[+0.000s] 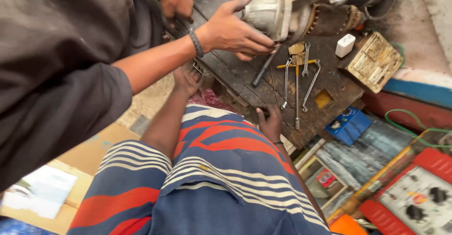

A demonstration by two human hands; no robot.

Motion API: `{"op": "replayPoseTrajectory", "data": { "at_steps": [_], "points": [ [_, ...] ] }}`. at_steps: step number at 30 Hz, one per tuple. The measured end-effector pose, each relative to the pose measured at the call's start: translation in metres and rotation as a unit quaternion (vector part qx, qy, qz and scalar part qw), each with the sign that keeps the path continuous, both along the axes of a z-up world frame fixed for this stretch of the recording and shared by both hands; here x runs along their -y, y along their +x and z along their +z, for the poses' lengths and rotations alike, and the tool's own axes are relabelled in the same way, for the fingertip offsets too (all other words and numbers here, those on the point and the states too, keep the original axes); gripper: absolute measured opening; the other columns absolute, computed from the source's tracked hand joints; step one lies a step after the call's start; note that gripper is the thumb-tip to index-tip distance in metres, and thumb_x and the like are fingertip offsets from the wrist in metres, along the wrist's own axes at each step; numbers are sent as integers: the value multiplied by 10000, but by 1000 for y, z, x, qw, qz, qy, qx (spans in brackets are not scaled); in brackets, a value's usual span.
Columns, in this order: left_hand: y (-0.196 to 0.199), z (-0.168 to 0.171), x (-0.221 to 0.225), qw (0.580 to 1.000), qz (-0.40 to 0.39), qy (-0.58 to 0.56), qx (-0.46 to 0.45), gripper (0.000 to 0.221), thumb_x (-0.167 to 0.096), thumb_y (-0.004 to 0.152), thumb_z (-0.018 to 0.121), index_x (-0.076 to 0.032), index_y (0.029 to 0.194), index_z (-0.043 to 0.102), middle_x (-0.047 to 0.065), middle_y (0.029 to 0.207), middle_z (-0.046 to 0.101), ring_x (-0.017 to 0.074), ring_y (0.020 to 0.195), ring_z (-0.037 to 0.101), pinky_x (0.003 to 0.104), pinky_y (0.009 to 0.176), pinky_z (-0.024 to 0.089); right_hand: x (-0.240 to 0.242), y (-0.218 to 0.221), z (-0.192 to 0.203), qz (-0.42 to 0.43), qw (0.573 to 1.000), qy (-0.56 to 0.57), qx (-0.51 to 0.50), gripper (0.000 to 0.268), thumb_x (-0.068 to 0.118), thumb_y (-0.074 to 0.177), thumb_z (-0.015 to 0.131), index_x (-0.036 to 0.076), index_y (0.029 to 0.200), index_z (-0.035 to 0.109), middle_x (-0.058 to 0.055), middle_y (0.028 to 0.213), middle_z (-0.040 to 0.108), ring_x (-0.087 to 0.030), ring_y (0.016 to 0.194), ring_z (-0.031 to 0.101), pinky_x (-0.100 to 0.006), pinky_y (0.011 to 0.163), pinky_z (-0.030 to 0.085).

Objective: Disassembling and inspecting a starter motor component on a workbench.

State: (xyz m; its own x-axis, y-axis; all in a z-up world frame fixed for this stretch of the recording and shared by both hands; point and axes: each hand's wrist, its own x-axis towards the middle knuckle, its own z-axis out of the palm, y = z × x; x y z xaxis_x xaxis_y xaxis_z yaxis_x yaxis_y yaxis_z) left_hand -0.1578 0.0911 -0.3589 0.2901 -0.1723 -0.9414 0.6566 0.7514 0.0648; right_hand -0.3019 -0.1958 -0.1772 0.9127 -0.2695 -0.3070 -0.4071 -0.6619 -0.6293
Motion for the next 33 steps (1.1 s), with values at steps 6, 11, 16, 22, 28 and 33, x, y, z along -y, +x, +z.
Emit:
{"op": "replayPoseTrajectory", "data": {
  "at_steps": [6, 11, 16, 22, 28, 33],
  "points": [
    [-44, -66, -2, 996, -11, -78, 43, 800, -714, 891, 463, -206, 1509, 442, 39, 1461, 489, 234, 1255, 481, 478, 1001, 341, -22, 11, 28, 86, 985, 54, -141, 273, 306, 967, 700, 65, 1094, 709, -116, 1003, 701, -267, 883, 708, -411, 752, 571],
    [-48, -52, -14, 996, -17, -42, 75, 623, -676, 935, 477, -201, 1322, 593, 30, 1130, 630, 207, 949, 576, 402, 792, 456, -13, 24, 0, 244, 951, 43, -185, 390, 426, 980, 675, 60, 1094, 746, -147, 1020, 760, -289, 950, 719, -451, 830, 558],
    [-70, -35, -39, 996, -48, 29, 65, 406, -583, 982, 560, -194, 1078, 621, 3, 885, 621, 179, 732, 581, 352, 574, 420, -20, 41, -11, 197, 939, 118, -255, 415, 404, 955, 679, 46, 1163, 710, -145, 1089, 754, -278, 1001, 736, -414, 826, 577],
    [-107, -52, -63, 992, -40, 114, -21, 212, -351, 954, 597, -153, 962, 673, 21, 811, 653, 159, 680, 636, 329, 587, 584, -53, 66, -45, 313, 932, 80, -166, 289, 217, 952, 674, 53, 1184, 728, -183, 1102, 761, -325, 972, 737, -434, 826, 576],
    [-147, -33, -94, 843, -376, 377, 74, 307, -340, 965, 630, -38, 997, 675, 185, 931, 672, 332, 871, 651, 464, 768, 551, -110, 70, -106, 568, 815, -58, -104, 118, 105, 833, 663, 48, 914, 727, -217, 910, 716, -394, 833, 710, -520, 678, 560],
    [-162, 13, -102, 742, -480, 464, 64, 338, -387, 926, 647, -93, 1093, 671, 229, 1077, 734, 387, 1057, 685, 466, 939, 517, -131, 48, -169, 529, 837, -117, -80, 112, 158, 867, 659, 55, 844, 697, -188, 822, 713, -373, 749, 733, -500, 615, 583]
  ]
}}
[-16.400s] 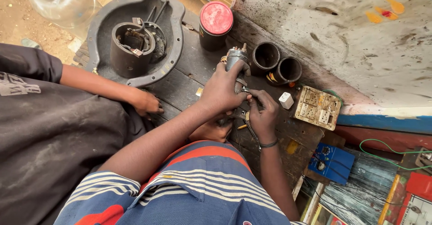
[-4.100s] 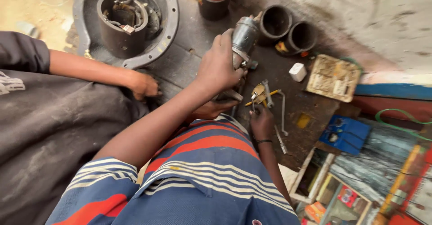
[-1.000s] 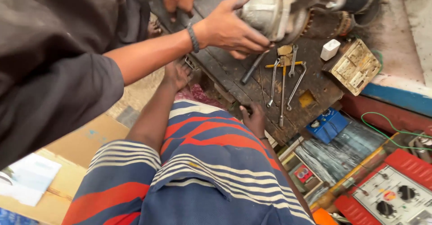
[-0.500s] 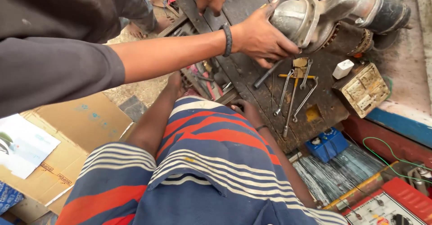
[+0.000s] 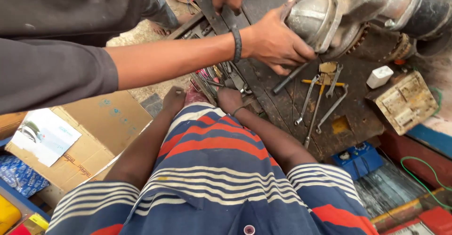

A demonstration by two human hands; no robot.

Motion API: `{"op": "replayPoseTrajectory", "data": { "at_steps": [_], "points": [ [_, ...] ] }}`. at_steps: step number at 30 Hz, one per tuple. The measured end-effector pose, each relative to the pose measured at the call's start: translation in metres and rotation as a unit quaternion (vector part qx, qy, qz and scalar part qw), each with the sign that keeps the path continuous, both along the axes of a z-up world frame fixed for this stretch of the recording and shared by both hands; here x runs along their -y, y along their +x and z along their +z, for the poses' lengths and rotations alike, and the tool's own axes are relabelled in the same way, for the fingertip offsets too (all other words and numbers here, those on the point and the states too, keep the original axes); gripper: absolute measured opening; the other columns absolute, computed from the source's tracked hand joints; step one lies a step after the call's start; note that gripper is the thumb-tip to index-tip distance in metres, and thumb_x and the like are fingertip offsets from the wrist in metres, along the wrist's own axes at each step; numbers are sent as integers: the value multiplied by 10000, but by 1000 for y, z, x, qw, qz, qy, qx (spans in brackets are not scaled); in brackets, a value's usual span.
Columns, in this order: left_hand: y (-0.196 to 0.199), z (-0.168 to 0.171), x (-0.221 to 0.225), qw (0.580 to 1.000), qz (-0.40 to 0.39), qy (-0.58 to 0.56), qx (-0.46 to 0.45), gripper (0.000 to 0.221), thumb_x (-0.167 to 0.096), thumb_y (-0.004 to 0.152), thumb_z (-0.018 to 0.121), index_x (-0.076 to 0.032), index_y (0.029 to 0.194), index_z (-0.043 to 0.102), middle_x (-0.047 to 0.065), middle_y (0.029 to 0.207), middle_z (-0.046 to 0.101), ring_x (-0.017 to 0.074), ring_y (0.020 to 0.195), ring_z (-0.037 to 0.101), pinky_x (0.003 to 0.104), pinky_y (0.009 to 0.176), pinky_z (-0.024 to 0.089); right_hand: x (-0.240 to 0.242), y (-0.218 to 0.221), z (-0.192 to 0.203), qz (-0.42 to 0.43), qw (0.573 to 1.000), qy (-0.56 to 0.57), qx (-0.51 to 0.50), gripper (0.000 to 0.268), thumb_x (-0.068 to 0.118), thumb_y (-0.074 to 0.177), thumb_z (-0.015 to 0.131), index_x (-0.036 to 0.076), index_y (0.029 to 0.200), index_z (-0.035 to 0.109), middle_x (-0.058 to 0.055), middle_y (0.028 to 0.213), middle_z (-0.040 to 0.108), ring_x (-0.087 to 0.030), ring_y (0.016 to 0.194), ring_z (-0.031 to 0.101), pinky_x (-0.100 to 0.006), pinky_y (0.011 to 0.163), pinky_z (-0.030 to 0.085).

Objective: Disassembling and inspecting a starter motor component on a workbench.

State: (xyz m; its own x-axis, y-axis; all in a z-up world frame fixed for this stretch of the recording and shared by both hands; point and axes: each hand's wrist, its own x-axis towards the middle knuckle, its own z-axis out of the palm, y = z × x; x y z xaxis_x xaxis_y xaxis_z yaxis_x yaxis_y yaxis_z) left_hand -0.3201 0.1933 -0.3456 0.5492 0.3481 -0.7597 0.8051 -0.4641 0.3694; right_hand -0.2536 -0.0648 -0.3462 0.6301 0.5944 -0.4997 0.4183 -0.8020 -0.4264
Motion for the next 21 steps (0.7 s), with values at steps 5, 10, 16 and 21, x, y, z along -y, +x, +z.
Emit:
{"op": "replayPoseTrajectory", "data": {
  "at_steps": [5, 10, 16, 21],
  "points": [
    [-28, -33, -21, 1000, 5, 11, -24, 331, -376, 950, 633, -100, 1121, 702, 217, 1085, 738, 383, 1060, 693, 474, 940, 521, -2, 12, 15, -88, 994, -15, -62, 146, 190, 782, 691, 63, 844, 725, -198, 835, 718, -398, 771, 723, -533, 648, 573],
    [12, 26, -4, 998, -31, -21, 60, 344, -383, 971, 626, -75, 1109, 693, 186, 1047, 743, 344, 998, 713, 451, 884, 527, 10, 48, 104, -277, 954, 73, -87, 301, 341, 785, 721, 48, 854, 719, -224, 849, 722, -429, 796, 700, -537, 703, 550],
    [112, 167, 56, 976, -177, -106, -64, 695, -678, 968, 467, -61, 1022, 784, 212, 1044, 778, 352, 1002, 733, 460, 959, 522, 61, 77, 134, -184, 947, 178, -192, 343, 377, 830, 743, 52, 941, 752, -185, 881, 741, -317, 781, 731, -449, 711, 551],
    [150, 238, 109, 913, -350, -169, -122, 773, -742, 901, 458, -91, 1171, 774, 223, 1151, 740, 370, 1104, 698, 464, 987, 517, 129, 63, 248, -330, 823, 295, -357, 501, 328, 849, 753, 42, 1256, 691, -157, 1276, 663, -243, 1157, 643, -363, 982, 493]
  ]
}}
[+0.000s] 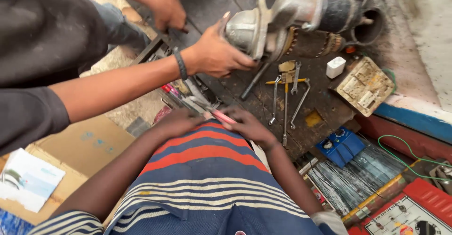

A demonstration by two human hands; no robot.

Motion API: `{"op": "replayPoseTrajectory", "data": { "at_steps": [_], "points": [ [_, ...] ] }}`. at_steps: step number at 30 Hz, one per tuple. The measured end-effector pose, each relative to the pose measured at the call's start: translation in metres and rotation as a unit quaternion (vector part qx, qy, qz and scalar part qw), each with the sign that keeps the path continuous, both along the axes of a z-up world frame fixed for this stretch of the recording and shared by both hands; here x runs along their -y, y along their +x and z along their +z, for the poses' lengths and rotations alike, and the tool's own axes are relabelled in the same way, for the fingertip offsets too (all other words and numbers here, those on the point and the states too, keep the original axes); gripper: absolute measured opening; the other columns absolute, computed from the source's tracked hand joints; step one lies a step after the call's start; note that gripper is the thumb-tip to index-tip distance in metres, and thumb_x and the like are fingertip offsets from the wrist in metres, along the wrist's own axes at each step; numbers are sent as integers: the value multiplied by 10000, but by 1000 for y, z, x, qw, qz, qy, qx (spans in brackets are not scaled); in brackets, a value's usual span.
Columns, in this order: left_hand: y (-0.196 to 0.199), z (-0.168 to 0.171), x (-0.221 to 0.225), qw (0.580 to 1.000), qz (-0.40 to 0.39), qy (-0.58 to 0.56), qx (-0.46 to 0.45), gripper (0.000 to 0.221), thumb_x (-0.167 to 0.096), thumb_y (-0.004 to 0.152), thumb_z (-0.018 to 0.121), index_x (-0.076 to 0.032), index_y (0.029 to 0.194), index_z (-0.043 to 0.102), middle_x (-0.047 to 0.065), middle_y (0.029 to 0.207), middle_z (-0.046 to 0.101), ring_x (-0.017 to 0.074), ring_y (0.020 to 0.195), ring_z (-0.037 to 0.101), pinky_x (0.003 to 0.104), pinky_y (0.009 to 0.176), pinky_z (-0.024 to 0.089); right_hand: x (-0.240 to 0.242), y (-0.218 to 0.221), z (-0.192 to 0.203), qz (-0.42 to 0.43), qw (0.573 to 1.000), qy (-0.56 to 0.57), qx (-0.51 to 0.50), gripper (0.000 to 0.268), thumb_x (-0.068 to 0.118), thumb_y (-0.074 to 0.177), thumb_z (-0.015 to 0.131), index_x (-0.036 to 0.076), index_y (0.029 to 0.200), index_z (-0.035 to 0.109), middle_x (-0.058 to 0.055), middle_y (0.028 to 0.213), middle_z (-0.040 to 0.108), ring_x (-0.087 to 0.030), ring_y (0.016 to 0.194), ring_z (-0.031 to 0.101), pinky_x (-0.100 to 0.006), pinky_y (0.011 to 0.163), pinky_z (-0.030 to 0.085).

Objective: Disassembling and inspecting a starter motor component on a workbench.

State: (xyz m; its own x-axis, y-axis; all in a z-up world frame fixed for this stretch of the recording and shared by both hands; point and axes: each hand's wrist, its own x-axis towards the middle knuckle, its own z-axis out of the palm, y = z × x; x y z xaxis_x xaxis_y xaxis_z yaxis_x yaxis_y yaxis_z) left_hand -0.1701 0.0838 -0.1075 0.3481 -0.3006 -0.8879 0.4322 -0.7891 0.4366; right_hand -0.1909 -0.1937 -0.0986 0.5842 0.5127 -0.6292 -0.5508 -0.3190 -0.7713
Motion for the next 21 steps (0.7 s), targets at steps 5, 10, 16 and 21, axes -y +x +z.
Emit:
{"op": "replayPoseTrajectory", "data": {
  "at_steps": [5, 10, 16, 21],
  "points": [
    [72, 126, 32, 987, -45, -136, 69, 649, -607, 877, 581, -111, 1281, 694, 199, 1133, 744, 342, 1063, 719, 428, 921, 538, 55, -43, 27, -248, 908, 245, -231, 713, 178, 761, 773, 10, 1408, 526, -90, 1447, 599, -217, 1336, 576, -350, 1124, 424],
    [154, 177, 60, 876, 126, -276, 376, 338, -343, 1080, 575, -28, 1073, 699, 122, 916, 716, 218, 862, 730, 353, 816, 563, 59, -33, 56, -346, 936, -21, 52, 368, 186, 1015, 591, -55, 1288, 646, -120, 1209, 688, -231, 1109, 669, -321, 979, 535],
    [265, 124, 143, 809, 111, -328, 475, 462, -472, 931, 701, -63, 1142, 743, 111, 1076, 771, 215, 1016, 747, 359, 891, 578, 29, 17, 123, -330, 861, -144, 361, 168, 93, 1016, 585, -49, 1061, 663, -95, 1259, 472, -156, 1058, 653, -273, 807, 651],
    [305, 100, 202, 874, -47, -390, 286, 681, -587, 854, 735, -21, 1232, 702, 137, 1209, 739, 228, 1133, 687, 363, 984, 511, 44, 10, 105, -343, 839, -267, 329, 243, 166, 1003, 707, -26, 856, 724, -95, 887, 624, -153, 782, 642, -275, 681, 543]
  ]
}}
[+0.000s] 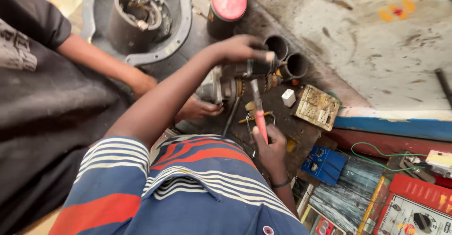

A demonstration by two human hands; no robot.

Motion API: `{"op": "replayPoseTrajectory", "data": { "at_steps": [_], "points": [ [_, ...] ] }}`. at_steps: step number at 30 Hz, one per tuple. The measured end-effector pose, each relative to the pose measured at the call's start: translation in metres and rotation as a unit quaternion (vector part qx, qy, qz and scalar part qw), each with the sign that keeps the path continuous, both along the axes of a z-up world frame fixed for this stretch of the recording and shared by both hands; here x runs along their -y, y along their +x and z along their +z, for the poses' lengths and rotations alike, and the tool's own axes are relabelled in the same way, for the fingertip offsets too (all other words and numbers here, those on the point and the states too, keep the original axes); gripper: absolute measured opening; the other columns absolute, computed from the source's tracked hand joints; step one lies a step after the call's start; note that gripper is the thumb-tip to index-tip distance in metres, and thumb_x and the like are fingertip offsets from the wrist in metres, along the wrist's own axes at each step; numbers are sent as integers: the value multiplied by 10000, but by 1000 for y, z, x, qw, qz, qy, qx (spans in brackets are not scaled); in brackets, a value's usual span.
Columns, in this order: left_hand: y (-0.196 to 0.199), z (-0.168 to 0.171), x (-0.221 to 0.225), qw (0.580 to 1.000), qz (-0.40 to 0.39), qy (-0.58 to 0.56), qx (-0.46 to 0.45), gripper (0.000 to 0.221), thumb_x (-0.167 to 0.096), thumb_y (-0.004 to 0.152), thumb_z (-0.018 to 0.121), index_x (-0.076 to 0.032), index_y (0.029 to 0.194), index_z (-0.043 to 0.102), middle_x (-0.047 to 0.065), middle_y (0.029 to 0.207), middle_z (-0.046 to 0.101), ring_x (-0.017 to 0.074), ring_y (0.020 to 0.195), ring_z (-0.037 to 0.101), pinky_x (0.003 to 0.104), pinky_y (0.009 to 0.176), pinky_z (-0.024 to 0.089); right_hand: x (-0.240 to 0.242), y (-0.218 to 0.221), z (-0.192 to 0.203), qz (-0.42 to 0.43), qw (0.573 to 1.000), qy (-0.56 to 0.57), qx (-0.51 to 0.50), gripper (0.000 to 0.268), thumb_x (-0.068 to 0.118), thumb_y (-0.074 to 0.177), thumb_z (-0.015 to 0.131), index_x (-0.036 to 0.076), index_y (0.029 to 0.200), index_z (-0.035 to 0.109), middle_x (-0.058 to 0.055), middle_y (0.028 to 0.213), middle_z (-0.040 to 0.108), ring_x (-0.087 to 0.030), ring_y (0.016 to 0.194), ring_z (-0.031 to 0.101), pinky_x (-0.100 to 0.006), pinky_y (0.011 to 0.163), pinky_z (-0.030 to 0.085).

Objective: Disassembling and inspecting a starter motor component on a workbench.

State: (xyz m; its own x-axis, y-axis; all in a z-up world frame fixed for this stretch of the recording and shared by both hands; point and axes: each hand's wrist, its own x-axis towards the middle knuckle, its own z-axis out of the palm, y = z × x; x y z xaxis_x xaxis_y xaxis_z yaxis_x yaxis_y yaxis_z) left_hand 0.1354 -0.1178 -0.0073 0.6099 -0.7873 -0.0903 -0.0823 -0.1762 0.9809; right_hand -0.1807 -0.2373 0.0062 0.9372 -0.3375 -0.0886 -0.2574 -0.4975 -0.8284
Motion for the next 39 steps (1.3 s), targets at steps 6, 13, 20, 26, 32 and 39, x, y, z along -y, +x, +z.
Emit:
{"op": "replayPoseTrajectory", "data": {
  "at_steps": [6, 13, 20, 26, 32, 39],
  "points": [
    [1, -4, 13, 986, -113, 112, -49, 712, -597, 799, 735, 6, 1178, 740, 151, 1118, 770, 241, 1055, 708, 357, 939, 514, -8, 11, 4, -19, 987, 141, -71, 292, 279, 964, 691, -4, 947, 761, -73, 929, 739, -159, 849, 682, -318, 759, 541],
    [-36, 28, 5, 988, -2, 152, 34, 639, -637, 770, 726, -107, 1125, 768, 158, 974, 771, 296, 915, 754, 412, 839, 565, -16, 0, -13, -8, 983, 176, -42, 399, 366, 997, 660, 2, 1112, 775, -135, 1104, 788, -203, 994, 723, -362, 873, 565],
    [-58, 44, 3, 982, 39, 170, 71, 577, -620, 788, 707, -126, 1080, 769, 172, 1027, 758, 343, 987, 725, 459, 868, 553, -35, -1, -20, -23, 952, 306, -1, 479, 426, 982, 639, 13, 1213, 710, -157, 1259, 728, -235, 1209, 693, -433, 1041, 561],
    [-69, 46, 7, 976, 52, 199, 72, 578, -608, 767, 720, -122, 1080, 737, 171, 1050, 743, 359, 1006, 707, 480, 861, 547, -35, -9, 0, -42, 980, 194, -28, 421, 342, 1009, 634, -21, 1191, 745, -117, 1146, 775, -180, 975, 671, -334, 919, 542],
    [-83, 41, 17, 978, 73, 177, 85, 555, -589, 781, 733, -87, 1017, 730, 160, 989, 757, 350, 984, 720, 473, 848, 555, -33, -22, 21, -113, 958, 245, -100, 407, 331, 1005, 646, -48, 1072, 777, -101, 909, 746, -150, 825, 653, -305, 797, 520],
    [-92, 39, 19, 974, 117, 171, 87, 498, -544, 787, 747, -96, 1002, 719, 140, 1018, 744, 348, 984, 703, 479, 824, 547, -42, -16, 22, -185, 928, 317, -65, 346, 281, 960, 668, -11, 1145, 646, -87, 978, 724, -172, 844, 696, -316, 719, 583]
  ]
}}
